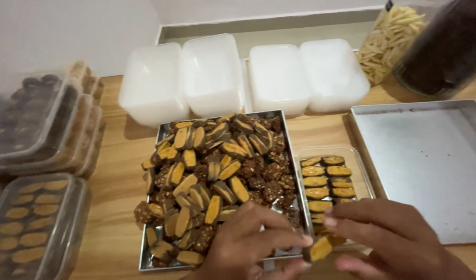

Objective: A person is seen neatly arranging chocolate-coated cookies from a large metal tray into a smaller plastic container, placing them in organized rows.

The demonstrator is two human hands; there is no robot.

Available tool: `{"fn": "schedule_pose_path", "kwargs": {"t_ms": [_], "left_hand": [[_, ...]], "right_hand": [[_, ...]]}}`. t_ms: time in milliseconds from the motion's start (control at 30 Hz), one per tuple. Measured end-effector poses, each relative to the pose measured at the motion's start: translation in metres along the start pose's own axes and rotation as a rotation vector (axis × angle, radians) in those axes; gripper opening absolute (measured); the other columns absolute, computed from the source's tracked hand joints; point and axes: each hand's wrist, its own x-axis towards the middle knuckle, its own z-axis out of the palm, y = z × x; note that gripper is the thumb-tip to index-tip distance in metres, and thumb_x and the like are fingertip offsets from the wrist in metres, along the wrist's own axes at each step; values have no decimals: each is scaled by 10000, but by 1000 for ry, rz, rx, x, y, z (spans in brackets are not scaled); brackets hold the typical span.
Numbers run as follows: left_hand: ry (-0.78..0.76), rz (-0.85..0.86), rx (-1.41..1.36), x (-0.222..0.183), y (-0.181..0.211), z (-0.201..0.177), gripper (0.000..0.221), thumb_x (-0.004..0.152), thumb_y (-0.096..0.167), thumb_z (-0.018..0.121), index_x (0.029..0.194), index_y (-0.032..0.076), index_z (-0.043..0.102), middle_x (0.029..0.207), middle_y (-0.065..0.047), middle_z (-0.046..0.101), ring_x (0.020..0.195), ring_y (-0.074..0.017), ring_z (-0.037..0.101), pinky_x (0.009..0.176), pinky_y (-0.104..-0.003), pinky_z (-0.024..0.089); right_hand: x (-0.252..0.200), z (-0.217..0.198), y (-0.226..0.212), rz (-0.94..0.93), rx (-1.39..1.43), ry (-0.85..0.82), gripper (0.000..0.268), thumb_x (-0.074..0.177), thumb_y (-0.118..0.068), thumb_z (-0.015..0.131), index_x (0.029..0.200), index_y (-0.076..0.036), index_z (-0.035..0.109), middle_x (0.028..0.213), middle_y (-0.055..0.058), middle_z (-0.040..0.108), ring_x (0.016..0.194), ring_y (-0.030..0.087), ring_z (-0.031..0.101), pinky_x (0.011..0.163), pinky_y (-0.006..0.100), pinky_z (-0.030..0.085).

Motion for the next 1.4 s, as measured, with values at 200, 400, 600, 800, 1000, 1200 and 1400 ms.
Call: {"fn": "schedule_pose_path", "kwargs": {"t_ms": [200, 400, 600, 800, 1000, 1200, 1400], "left_hand": [[-21, 78, 202, 4, 15, 6, 131, 1011, 216, 701, 1098, 119, 711, 1046, -26, 706, 827, -190, 620, 758, -338, 487], [-283, 53, 355, -14, -14, 17, 513, 1023, 391, 678, 1403, 60, 579, 1355, -108, 627, 1009, -279, 613, 791, -426, 451], [-352, 283, 468, -27, -24, 38, 265, 1135, 201, 484, 1212, 51, 688, 1326, -140, 667, 1004, -312, 600, 777, -423, 430], [-401, 268, 432, -46, -36, 51, 314, 1132, 268, 519, 1230, 27, 695, 1305, -165, 675, 1067, -352, 605, 833, -493, 453], [-491, 237, 435, -47, -35, 51, 406, 1132, 346, 492, 1298, 23, 673, 1337, -169, 659, 1091, -362, 593, 853, -507, 434], [-450, 267, 439, -47, -36, 51, 354, 1138, 280, 502, 1298, 14, 674, 1319, -177, 663, 1057, -345, 603, 857, -503, 452], [-457, 268, 488, -48, -34, 52, 366, 1138, 269, 479, 1325, 18, 670, 1332, -184, 646, 1015, -337, 591, 835, -497, 458]], "right_hand": [[17, 2, -3, -51, 207, -74, 333, 804, -229, 883, 1033, -46, 724, 939, 105, 782, 758, 165, 803, 633, 236, 696], [-8, -13, 42, 309, 108, -323, 224, 832, -270, 817, 1031, -185, 754, 959, -3, 725, 800, 133, 776, 702, 253, 560], [-19, -15, 55, 969, -101, -844, 121, 790, -327, 820, 887, -399, 812, 853, -221, 743, 714, 7, 715, 699, 190, 525], [-27, -13, 58, 940, -234, -1030, 180, 846, -453, 722, 1015, -474, 778, 949, -245, 710, 831, 20, 742, 764, 231, 538], [-23, -13, 56, 909, -245, -1101, 101, 851, -449, 705, 918, -433, 778, 953, -238, 689, 828, 34, 722, 753, 258, 512], [-32, -9, 60, 801, -245, -1114, 136, 884, -496, 658, 879, -428, 777, 972, -255, 695, 858, 11, 716, 746, 270, 521], [-37, -9, 59, 831, -226, -1048, 145, 856, -518, 710, 936, -448, 809, 1014, -292, 744, 883, 16, 745, 761, 268, 531]]}}
